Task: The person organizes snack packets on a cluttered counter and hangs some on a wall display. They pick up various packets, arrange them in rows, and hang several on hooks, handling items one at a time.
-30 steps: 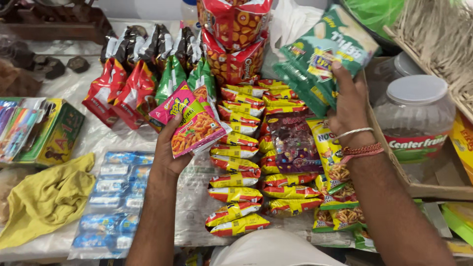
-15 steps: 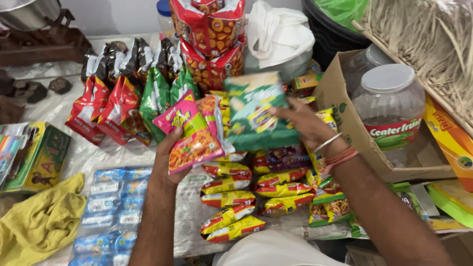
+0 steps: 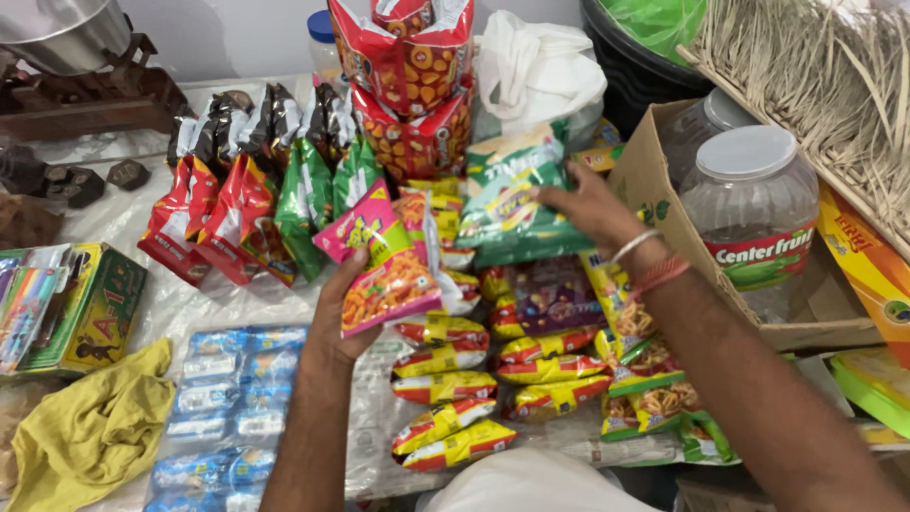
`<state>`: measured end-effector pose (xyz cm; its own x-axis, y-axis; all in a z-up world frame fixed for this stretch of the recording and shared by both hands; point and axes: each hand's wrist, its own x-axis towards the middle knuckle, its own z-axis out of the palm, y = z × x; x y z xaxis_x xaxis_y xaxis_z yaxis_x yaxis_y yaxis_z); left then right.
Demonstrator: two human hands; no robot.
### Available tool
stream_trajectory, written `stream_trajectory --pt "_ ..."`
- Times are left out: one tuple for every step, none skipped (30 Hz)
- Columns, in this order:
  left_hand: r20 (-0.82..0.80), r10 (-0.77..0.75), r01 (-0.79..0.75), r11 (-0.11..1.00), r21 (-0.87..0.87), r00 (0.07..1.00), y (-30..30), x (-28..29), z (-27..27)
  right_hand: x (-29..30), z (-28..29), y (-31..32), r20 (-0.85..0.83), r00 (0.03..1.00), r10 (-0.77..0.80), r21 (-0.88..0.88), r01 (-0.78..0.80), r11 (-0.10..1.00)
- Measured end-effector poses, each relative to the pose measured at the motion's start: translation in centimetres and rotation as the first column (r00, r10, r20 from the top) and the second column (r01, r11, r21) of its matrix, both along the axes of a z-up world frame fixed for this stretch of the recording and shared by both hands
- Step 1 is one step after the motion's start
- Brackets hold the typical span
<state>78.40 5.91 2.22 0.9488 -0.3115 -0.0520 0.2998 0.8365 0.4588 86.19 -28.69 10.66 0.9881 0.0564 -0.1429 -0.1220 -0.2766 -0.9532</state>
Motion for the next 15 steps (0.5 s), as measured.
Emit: stream_trajectory --pt "0.004 0.005 -0.005 1.000 -0.002 1.000 -0.2 0.1 -0.1 0.9 0.0 -0.5 -0.044 0.999 -0.027 0.052 0.029 0.998" --pt "-0.002 0.011 -0.011 1.000 0.009 1.000 -0.3 0.1 -0.1 1.9 -0.1 -0.9 -0.088 0.995 -0.052 0.103 0.061 0.993" --pt "-0.007 0.019 -0.019 1.000 0.021 1.000 -0.4 0.2 -0.1 2.9 -0.3 -1.5 -0.134 0.988 -0.073 0.153 0.093 0.984" --pt "-0.013 0.027 -0.026 0.999 0.033 1.000 -0.5 0.3 -0.1 4.0 -0.7 -2.1 -0.133 0.991 -0.024 0.198 0.051 0.979" --pt "-0.024 0.036 -0.036 0.999 0.037 0.999 -0.5 0.3 -0.1 5.0 -1.2 -2.8 -0.131 0.991 0.027 0.244 0.006 0.970" --pt "-0.036 0.046 -0.045 0.998 0.042 0.998 -0.6 0.3 -0.1 6.1 -1.8 -3.6 -0.127 0.989 0.079 0.289 -0.039 0.957" --pt "-0.050 0.056 -0.054 0.997 0.047 0.997 -0.6 0.1 -0.1 7.2 -2.6 -4.1 -0.075 0.997 0.030 0.043 -0.027 0.999" --pt "-0.058 0.058 -0.055 0.997 0.051 0.997 -0.6 -0.1 -0.2 8.2 -3.6 -4.4 -0.012 1.000 -0.003 -0.204 0.001 0.979" --pt "-0.061 0.059 -0.056 0.997 0.057 0.996 -0.6 0.0 0.0 9.0 -4.6 -4.7 0.063 0.998 -0.020 -0.434 0.045 0.900" --pt "-0.064 0.061 -0.057 0.996 0.063 0.996 -0.5 0.1 0.2 9.5 -5.5 -4.9 0.173 0.985 0.003 -0.460 0.078 0.884" --pt "-0.060 0.061 -0.057 0.996 0.061 0.996 -0.5 0.1 0.3 9.8 -6.3 -5.0 0.280 0.959 0.034 -0.484 0.111 0.868" --pt "-0.056 0.061 -0.057 0.997 0.060 0.997 -0.4 0.1 0.4 10.0 -6.8 -5.0 0.382 0.922 0.068 -0.503 0.145 0.852" --pt "-0.057 0.060 -0.057 0.997 0.060 0.997 -0.3 -0.1 0.4 9.8 -7.4 -4.8 0.444 0.892 0.087 -0.563 0.202 0.801" --pt "-0.056 0.058 -0.055 0.997 0.056 0.997 -0.2 -0.2 0.3 9.6 -7.8 -4.4 0.503 0.857 0.113 -0.614 0.262 0.745" --pt "-0.053 0.055 -0.052 0.997 0.052 0.997 -0.2 -0.2 0.4 9.4 -7.9 -3.9 0.558 0.818 0.141 -0.652 0.327 0.684"
